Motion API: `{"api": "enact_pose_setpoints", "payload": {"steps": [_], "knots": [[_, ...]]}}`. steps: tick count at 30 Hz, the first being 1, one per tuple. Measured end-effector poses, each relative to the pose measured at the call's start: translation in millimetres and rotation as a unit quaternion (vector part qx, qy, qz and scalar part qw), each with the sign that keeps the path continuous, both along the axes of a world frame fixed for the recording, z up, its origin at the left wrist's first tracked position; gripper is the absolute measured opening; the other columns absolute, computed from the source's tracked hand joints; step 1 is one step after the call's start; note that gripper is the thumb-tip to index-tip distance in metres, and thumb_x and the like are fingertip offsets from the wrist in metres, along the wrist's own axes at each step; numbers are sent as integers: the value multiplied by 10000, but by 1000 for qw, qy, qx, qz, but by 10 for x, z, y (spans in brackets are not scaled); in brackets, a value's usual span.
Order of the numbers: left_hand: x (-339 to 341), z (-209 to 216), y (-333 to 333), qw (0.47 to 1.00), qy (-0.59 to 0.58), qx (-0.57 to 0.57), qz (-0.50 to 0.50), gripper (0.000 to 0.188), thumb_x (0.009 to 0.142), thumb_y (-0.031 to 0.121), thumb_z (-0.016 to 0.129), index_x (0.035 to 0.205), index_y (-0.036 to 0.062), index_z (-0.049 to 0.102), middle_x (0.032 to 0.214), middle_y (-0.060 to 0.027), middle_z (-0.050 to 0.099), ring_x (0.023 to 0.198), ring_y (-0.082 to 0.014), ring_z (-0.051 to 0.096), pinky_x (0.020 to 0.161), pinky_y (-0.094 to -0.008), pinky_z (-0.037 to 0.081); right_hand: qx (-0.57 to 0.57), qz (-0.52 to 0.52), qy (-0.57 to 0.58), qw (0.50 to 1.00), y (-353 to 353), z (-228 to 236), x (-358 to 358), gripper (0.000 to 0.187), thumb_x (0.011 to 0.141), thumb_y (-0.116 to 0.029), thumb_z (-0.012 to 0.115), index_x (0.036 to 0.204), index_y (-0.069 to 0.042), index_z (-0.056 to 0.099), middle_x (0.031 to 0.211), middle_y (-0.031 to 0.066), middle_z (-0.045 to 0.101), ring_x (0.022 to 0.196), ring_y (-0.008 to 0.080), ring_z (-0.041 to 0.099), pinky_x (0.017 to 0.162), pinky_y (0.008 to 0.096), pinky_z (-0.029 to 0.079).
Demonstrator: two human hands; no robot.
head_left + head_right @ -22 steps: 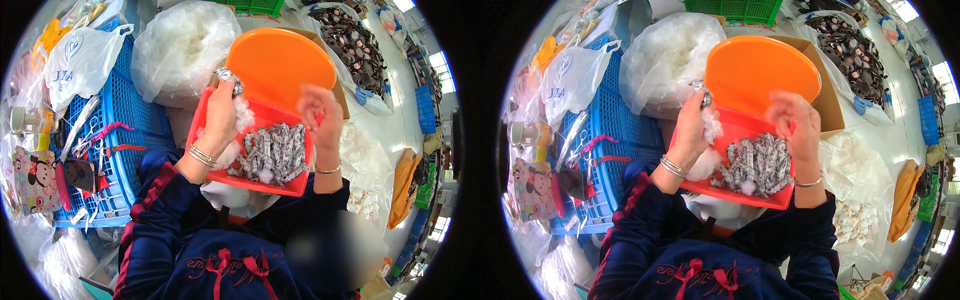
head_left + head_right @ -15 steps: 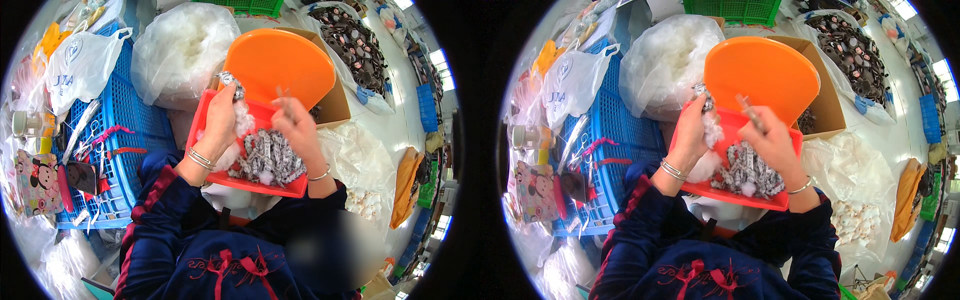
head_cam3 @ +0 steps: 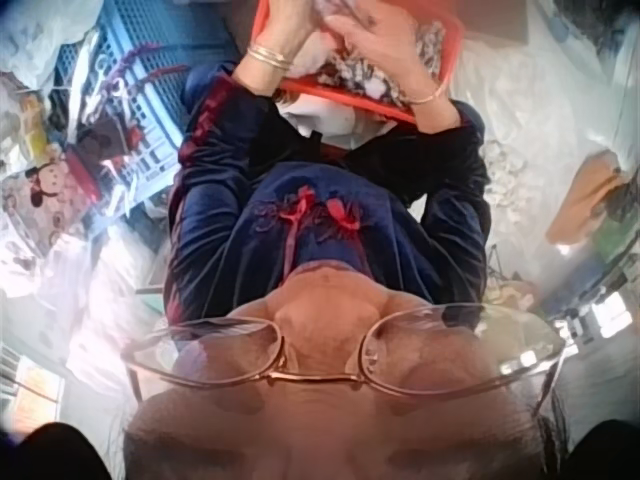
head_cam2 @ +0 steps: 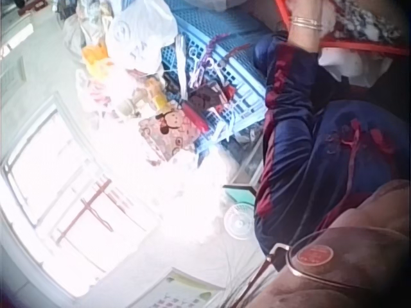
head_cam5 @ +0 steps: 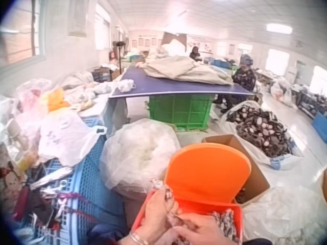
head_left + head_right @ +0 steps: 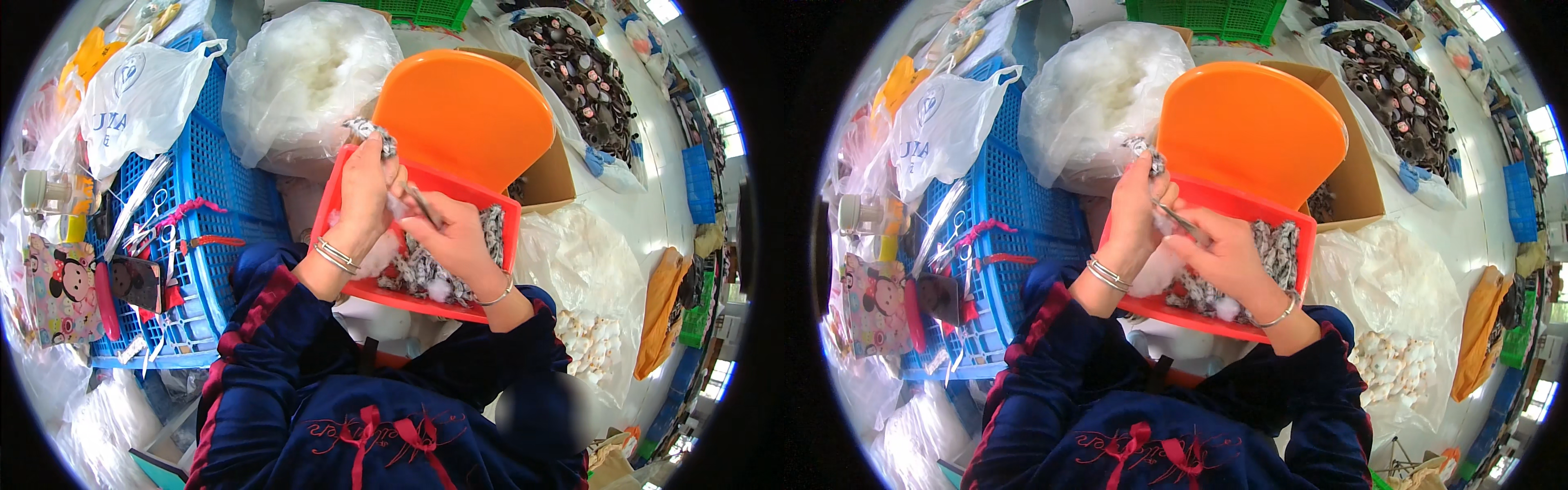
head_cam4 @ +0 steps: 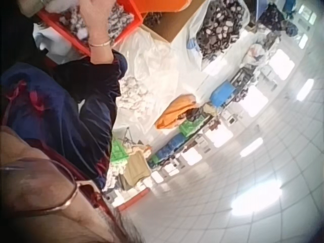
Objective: The person sits on the floor and uses a metal tool to insert white cotton into a grey and white patterned fabric tube. The person repeatedly picks up cotton, inserts it into the tube, and adjusts the fabric while working over a red tray.
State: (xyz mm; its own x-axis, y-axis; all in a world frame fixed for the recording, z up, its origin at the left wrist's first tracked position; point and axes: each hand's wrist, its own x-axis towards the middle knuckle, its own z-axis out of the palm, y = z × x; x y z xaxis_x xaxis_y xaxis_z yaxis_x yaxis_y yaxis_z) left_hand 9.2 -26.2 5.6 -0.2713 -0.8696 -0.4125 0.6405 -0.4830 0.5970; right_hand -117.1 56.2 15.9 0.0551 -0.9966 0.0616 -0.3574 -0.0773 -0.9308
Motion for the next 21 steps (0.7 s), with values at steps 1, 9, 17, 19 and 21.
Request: {"api": "enact_pose_setpoints", "payload": {"steps": [1, 9, 17, 19, 21], "knots": [[48, 34, -27, 1000, 22, -6, -20, 265, 1023, 313, 394, 864, 116, 475, 557, 28, 345, 440, -111, 311, 431, -288, 345, 10, -12, -35, 999, 21, -120, -99, 166, 909, -88, 576, 1029, 26, 597, 768, 8, 587, 708, 68, 521, 646, 224, 432], [102, 17, -57, 997, 39, -13, -71, 226, 1009, 307, 409, 873, 141, 481, 586, 45, 366, 448, -99, 288, 432, -281, 257, -33, -50, -10, 998, 7, -121, -228, 211, 960, -154, 572, 1086, 11, 539, 699, 56, 570, 605, 105, 523, 571, 274, 440], [-41, -44, -25, 995, 20, -96, 14, 198, 1006, 232, 425, 898, 101, 526, 806, -54, 593, 735, -126, 518, 663, -265, 419, -63, -66, 88, 992, 68, -130, -132, 165, 894, -96, 649, 1005, -15, 558, 739, 137, 650, 590, 252, 640, 548, 332, 486], [-28, -27, -21, 995, 20, -96, 3, 212, 1011, 236, 409, 917, 97, 539, 852, -67, 619, 763, -124, 526, 688, -269, 433, -58, -81, 109, 989, 57, -84, -127, 143, 885, -91, 654, 975, -16, 571, 735, 135, 646, 593, 261, 638, 552, 339, 489], [13, -46, -23, 997, 15, -81, -14, 231, 1015, 244, 394, 935, 95, 552, 888, -77, 640, 780, -121, 534, 697, -270, 443, -53, -95, 121, 987, 68, -26, -114, 122, 876, -87, 658, 944, -18, 584, 738, 136, 640, 604, 267, 636, 560, 346, 491]]}}
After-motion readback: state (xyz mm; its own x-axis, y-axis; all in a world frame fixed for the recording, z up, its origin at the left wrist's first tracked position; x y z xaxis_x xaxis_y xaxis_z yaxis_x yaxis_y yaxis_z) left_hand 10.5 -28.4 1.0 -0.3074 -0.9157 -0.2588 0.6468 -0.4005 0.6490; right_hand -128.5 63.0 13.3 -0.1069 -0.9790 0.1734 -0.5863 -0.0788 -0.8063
